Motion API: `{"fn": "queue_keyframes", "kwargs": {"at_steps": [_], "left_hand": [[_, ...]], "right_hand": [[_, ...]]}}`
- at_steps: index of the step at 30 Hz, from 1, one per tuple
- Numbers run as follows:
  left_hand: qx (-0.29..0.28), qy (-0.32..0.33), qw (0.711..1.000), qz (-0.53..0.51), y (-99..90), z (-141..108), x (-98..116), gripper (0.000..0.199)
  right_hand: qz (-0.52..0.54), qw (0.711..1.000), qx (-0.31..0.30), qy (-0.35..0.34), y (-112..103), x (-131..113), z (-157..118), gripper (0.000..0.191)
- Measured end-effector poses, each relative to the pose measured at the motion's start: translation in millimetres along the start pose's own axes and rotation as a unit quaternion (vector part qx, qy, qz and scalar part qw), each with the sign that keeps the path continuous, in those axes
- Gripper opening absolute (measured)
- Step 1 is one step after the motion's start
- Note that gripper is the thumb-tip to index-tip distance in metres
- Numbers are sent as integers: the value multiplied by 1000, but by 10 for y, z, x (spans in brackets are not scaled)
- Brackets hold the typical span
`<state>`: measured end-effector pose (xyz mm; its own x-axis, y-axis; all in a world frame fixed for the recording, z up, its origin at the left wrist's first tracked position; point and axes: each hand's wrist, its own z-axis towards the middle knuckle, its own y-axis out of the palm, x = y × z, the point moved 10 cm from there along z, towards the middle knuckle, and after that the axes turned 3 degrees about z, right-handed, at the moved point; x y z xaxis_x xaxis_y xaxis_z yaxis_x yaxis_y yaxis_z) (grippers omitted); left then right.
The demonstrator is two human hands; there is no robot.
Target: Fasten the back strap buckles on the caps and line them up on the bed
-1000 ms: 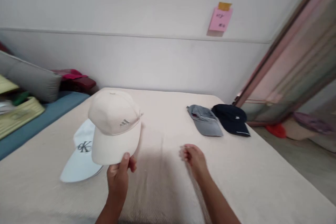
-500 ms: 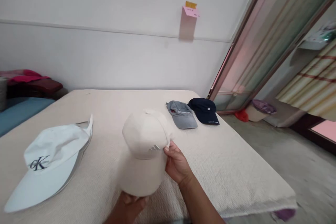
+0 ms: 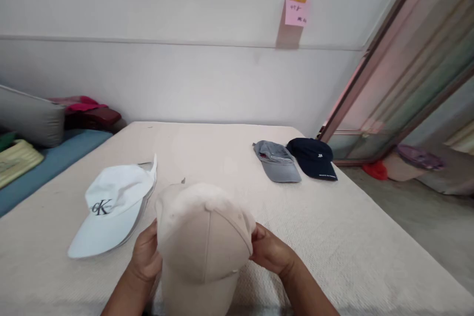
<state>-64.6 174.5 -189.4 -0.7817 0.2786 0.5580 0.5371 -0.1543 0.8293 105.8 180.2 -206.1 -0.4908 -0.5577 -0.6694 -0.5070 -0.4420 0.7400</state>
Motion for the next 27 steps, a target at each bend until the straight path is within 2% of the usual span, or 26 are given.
{"fn": "queue_keyframes", "kwargs": {"at_steps": [4, 9, 12, 15, 18, 22, 27], "left_hand": [[35, -46, 994, 96, -83, -125, -66, 15], [62, -86, 987, 122, -167, -252, -208, 35], [76, -68, 989, 103, -207, -294, -143, 36], [86, -33, 993, 74, -194, -291, -5, 27], [124, -48, 986, 105, -201, -272, 13, 23], [140, -76, 969, 189, -187, -228, -66, 22], [158, -94, 954, 238, -301, -156, -235, 29]], "right_hand": [[12, 1000, -9, -13, 66, -120, 2, 38], [19, 997, 38, -59, 88, -226, 114, 24], [15, 996, 53, -63, 65, -216, 157, 25], [15, 997, 44, -69, 52, -244, 150, 24], [15, 998, 34, -54, 50, -243, 130, 27], [15, 996, 72, -60, 5, -288, 114, 27], [-43, 995, 69, -57, 63, -336, 148, 23]]}}
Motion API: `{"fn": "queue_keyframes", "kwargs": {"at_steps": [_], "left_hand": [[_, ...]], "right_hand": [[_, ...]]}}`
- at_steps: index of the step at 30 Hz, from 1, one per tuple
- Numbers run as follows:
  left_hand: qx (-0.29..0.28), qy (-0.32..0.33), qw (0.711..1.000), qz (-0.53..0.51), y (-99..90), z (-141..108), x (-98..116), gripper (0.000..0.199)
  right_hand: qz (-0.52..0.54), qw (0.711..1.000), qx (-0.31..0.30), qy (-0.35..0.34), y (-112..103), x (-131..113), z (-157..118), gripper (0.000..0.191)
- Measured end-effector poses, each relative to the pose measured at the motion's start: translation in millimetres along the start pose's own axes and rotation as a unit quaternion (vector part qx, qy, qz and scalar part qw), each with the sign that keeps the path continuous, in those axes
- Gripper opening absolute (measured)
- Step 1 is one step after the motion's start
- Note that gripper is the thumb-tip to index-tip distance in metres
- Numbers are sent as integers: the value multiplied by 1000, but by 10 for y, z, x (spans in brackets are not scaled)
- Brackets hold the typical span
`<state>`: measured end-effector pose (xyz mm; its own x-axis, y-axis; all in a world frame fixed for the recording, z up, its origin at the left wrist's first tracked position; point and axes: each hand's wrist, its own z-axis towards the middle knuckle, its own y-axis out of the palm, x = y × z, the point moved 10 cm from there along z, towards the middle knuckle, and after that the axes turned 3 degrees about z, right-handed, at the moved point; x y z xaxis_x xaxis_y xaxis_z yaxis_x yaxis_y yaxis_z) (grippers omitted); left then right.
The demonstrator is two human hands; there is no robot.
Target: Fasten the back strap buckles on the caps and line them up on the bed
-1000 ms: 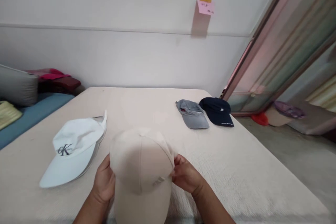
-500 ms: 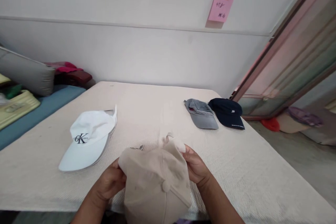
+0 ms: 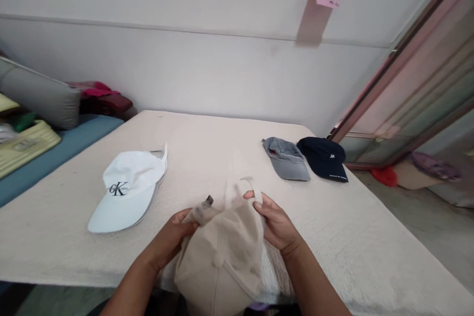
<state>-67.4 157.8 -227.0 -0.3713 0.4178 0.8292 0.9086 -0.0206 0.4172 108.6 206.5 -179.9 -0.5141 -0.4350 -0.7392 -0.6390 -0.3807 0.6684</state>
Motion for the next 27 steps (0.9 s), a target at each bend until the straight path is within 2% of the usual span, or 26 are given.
{"fn": "queue_keyframes", "kwargs": {"at_steps": [4, 6, 11, 14, 17, 19, 22, 27], "left_hand": [[50, 15, 999, -4, -21, 110, -37, 32], [54, 28, 998, -23, 28, 143, -12, 28], [70, 52, 995, -43, 92, 154, 53, 16], [97, 51, 994, 1, 46, 161, 45, 21], [114, 34, 993, 0, 6, 176, -16, 24], [110, 22, 993, -33, 21, 182, -65, 25], [105, 11, 991, -79, 60, 165, -125, 25], [30, 6, 991, -128, 272, 140, -149, 18]], "right_hand": [[-48, 998, 48, -13, -132, 4, 57, 11], [-56, 995, 77, -36, -204, -22, 86, 7], [-2, 987, 128, -101, -320, -166, 118, 10], [34, 981, 141, -128, -364, -271, 110, 11], [33, 982, 141, -120, -357, -294, 106, 12], [2, 986, 131, -101, -304, -260, 112, 18], [-39, 994, 74, -63, -127, -147, 132, 25], [-91, 995, -15, 38, 104, 143, 99, 23]]}}
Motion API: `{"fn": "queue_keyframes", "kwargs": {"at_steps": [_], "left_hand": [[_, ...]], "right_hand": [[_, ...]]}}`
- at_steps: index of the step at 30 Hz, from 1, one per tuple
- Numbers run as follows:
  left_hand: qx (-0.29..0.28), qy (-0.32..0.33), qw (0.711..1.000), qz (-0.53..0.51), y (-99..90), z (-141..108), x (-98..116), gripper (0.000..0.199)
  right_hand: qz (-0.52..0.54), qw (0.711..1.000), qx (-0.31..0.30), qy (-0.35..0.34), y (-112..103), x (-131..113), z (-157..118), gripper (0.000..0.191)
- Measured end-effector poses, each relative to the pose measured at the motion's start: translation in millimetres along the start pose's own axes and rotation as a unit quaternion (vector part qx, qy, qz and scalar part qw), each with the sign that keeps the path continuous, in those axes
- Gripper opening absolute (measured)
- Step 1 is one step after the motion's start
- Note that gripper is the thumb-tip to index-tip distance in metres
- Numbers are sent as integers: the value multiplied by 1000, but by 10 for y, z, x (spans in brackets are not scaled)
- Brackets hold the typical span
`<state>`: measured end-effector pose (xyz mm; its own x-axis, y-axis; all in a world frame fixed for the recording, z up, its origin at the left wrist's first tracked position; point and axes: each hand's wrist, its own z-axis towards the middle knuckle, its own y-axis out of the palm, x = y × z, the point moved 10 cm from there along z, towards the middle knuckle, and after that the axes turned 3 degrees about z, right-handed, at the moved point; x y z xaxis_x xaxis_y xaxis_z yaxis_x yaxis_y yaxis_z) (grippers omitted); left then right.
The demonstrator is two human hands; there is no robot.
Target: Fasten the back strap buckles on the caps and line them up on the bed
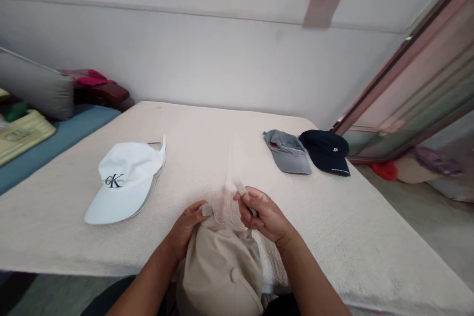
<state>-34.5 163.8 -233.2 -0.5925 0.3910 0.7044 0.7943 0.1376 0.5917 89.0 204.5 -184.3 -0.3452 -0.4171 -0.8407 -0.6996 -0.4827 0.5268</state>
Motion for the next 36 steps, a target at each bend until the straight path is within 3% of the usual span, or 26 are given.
{"fn": "queue_keyframes", "kwargs": {"at_steps": [6, 10, 26, 36], "left_hand": [[-64, 17, 997, -34, 147, 31, 26, 12], [-65, 15, 996, -53, 110, 74, -12, 13], [-41, 6, 999, -2, 44, 80, -38, 14], [-5, 13, 998, 61, -36, 110, -40, 16]], "right_hand": [[-79, 992, -52, 88, 100, 203, -40, 34], [-121, 982, -55, 136, 93, 293, -45, 33], [-190, 974, -62, 111, 117, 230, -31, 29], [-231, 969, -25, 78, 46, 209, 17, 23]]}}
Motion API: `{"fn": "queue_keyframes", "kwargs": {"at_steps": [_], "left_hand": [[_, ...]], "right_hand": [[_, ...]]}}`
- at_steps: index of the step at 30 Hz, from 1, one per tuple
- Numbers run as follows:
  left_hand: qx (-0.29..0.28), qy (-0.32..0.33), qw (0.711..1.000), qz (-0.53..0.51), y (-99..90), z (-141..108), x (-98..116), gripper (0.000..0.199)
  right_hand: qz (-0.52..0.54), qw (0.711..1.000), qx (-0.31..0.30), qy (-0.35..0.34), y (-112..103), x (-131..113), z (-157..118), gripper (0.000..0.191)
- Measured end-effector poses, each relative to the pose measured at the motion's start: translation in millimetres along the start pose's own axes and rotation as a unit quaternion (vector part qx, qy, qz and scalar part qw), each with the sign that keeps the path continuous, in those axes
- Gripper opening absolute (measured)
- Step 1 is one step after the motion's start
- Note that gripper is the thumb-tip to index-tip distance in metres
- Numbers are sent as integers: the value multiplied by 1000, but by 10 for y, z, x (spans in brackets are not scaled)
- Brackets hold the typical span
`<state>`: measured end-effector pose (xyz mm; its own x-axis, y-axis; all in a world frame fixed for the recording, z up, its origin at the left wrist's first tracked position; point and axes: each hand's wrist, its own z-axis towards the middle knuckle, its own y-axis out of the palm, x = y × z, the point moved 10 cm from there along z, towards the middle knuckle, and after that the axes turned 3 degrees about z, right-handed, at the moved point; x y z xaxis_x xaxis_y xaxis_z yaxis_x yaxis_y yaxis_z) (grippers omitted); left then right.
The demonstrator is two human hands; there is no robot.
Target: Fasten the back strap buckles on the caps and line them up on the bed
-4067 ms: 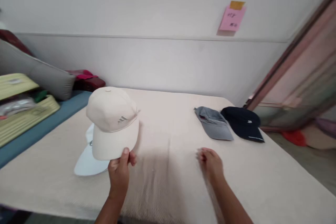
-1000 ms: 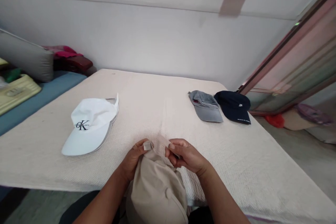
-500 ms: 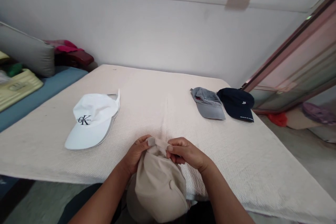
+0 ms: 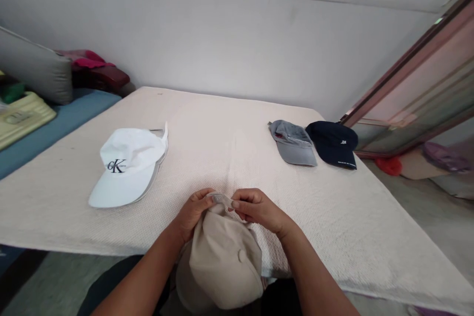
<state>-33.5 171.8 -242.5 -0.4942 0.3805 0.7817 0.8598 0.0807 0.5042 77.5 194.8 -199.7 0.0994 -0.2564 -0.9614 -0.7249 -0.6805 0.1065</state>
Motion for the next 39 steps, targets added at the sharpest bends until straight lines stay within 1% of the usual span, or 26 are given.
{"fn": "queue_keyframes", "kwargs": {"at_steps": [3, 7, 9, 12, 16, 19, 22, 26, 31, 33, 36, 39], "left_hand": [[7, 8, 1000, 23, -17, 1, 7, 17], [-16, 1, 1000, 14, 38, -17, -15, 16], [-21, 4, 1000, 17, 50, -21, -11, 15], [-14, 10, 1000, 25, 29, -18, -7, 13], [-22, 1, 999, 30, 29, -19, -45, 13], [-13, 1, 999, 42, 7, -21, -62, 14], [-7, -2, 999, 52, 2, -17, -70, 15], [-25, -9, 998, 62, 54, -14, -81, 12], [-39, -12, 997, 70, 75, -27, -97, 10], [-40, -13, 997, 70, 83, -35, -94, 10], [-33, -22, 997, 66, 90, -49, -93, 10], [-23, -26, 998, 56, 100, -62, -85, 9]], "right_hand": [[-24, 999, 25, -13, -54, -7, 25, 21], [-51, 997, 46, -20, -89, 5, 51, 20], [-56, 997, 43, -21, -77, 9, 56, 19], [-54, 998, 35, -21, -58, 9, 57, 20], [-68, 997, 35, -26, -59, 3, 56, 22], [-85, 996, 32, -26, -52, 6, 58, 21], [-71, 997, 36, -23, -58, 10, 61, 21], [-66, 997, 44, -23, -72, 5, 66, 19], [-37, 999, 5, -8, 22, 17, 58, 23], [-10, 1000, 18, -4, 1, 2, 47, 22], [41, 997, 66, -7, -86, -17, 41, 21], [44, 993, 105, -20, -134, 6, 72, 16]]}}
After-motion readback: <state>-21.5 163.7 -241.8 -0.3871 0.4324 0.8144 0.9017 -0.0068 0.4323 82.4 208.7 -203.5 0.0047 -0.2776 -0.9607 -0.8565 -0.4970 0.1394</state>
